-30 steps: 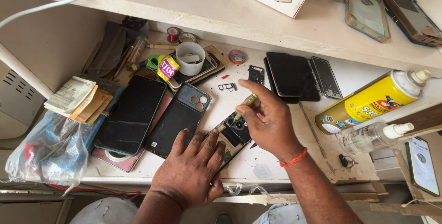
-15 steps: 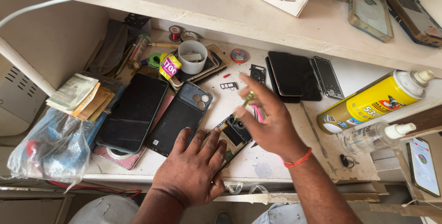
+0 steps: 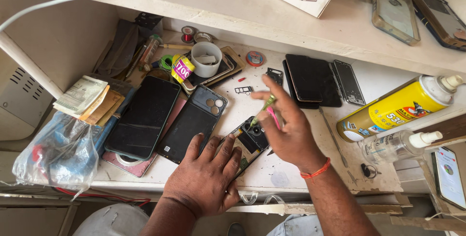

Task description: The person uses a screwdriver to remove screws from the back of a disassembled smartphone. They then place the back cover onto the phone body, align it, and press the edges to secure it.

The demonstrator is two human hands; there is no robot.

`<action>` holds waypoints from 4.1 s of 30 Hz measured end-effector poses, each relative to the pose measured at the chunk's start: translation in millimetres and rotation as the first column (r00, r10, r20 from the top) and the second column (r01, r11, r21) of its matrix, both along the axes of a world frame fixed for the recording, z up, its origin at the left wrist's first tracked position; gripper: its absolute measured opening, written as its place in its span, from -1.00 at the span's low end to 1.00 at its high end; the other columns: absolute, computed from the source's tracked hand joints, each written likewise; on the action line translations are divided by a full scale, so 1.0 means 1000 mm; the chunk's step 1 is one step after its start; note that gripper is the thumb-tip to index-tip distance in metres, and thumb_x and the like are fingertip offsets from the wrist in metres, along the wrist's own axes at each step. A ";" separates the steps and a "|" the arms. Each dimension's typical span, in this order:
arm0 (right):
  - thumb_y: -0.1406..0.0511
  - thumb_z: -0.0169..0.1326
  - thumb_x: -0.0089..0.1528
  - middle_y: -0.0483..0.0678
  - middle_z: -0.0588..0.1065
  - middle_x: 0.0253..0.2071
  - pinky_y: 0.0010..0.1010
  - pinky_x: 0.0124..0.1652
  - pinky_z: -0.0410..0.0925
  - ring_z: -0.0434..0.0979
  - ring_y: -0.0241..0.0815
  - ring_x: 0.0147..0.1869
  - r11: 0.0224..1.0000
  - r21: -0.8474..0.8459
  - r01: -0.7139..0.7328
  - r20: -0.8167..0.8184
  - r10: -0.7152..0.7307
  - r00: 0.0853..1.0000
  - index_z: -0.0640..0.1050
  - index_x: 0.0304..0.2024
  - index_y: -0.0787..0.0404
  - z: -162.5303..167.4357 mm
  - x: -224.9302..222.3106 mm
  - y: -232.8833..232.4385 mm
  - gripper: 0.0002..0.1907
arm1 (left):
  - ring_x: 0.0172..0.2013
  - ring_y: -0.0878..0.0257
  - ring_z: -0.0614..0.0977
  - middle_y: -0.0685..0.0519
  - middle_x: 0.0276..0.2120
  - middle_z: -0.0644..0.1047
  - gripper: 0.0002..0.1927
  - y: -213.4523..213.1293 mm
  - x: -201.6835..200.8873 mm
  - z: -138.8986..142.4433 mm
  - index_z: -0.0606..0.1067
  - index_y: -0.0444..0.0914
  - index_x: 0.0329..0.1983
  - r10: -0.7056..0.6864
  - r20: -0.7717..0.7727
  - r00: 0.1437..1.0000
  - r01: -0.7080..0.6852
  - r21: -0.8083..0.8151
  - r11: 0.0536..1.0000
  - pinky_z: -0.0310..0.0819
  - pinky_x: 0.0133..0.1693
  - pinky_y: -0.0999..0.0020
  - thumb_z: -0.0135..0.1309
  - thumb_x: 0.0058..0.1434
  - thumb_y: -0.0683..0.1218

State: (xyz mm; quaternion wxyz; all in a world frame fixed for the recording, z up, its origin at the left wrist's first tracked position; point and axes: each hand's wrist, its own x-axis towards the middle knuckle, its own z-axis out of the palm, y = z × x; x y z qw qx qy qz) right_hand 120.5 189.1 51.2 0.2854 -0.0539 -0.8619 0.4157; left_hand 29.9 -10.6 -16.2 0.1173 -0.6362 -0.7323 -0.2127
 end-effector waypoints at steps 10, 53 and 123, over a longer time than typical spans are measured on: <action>0.38 0.17 0.30 0.04 0.51 0.04 -0.46 0.04 0.47 0.52 -0.32 0.01 0.993 0.113 0.025 -0.043 -0.020 0.999 0.27 0.42 0.21 -0.008 -0.002 0.000 -0.34 | 0.19 -0.12 0.42 -0.22 0.24 0.39 -0.32 0.000 0.001 0.000 0.43 -0.29 0.16 0.006 0.001 1.000 -0.006 -0.007 1.000 0.08 0.23 -0.27 0.04 -0.01 0.13; 0.10 0.16 0.22 -0.11 0.57 -0.43 -0.61 -0.65 -0.02 0.16 -0.50 -0.69 0.217 -0.798 0.562 0.577 0.005 0.817 0.67 -0.03 0.21 -0.072 0.084 -0.106 -0.60 | 0.00 -0.13 0.46 -0.18 -0.05 0.44 -0.20 -0.006 -0.008 0.004 0.31 -0.26 0.35 -0.030 0.217 0.976 0.044 -0.059 0.997 0.04 0.22 -0.20 -0.17 0.23 0.36; 0.28 0.17 0.19 -0.21 0.43 -0.45 -0.53 -0.75 -0.08 0.00 -0.42 -0.76 -0.144 -0.845 0.516 0.532 -0.112 0.840 0.53 -0.21 0.10 -0.063 0.121 -0.069 -0.86 | 0.18 -0.12 0.35 -0.20 0.05 0.40 0.18 -0.001 -0.003 -0.009 0.39 -0.28 0.21 0.018 0.069 0.997 -0.012 -0.086 0.996 -0.09 0.27 -0.35 -0.38 -0.02 0.75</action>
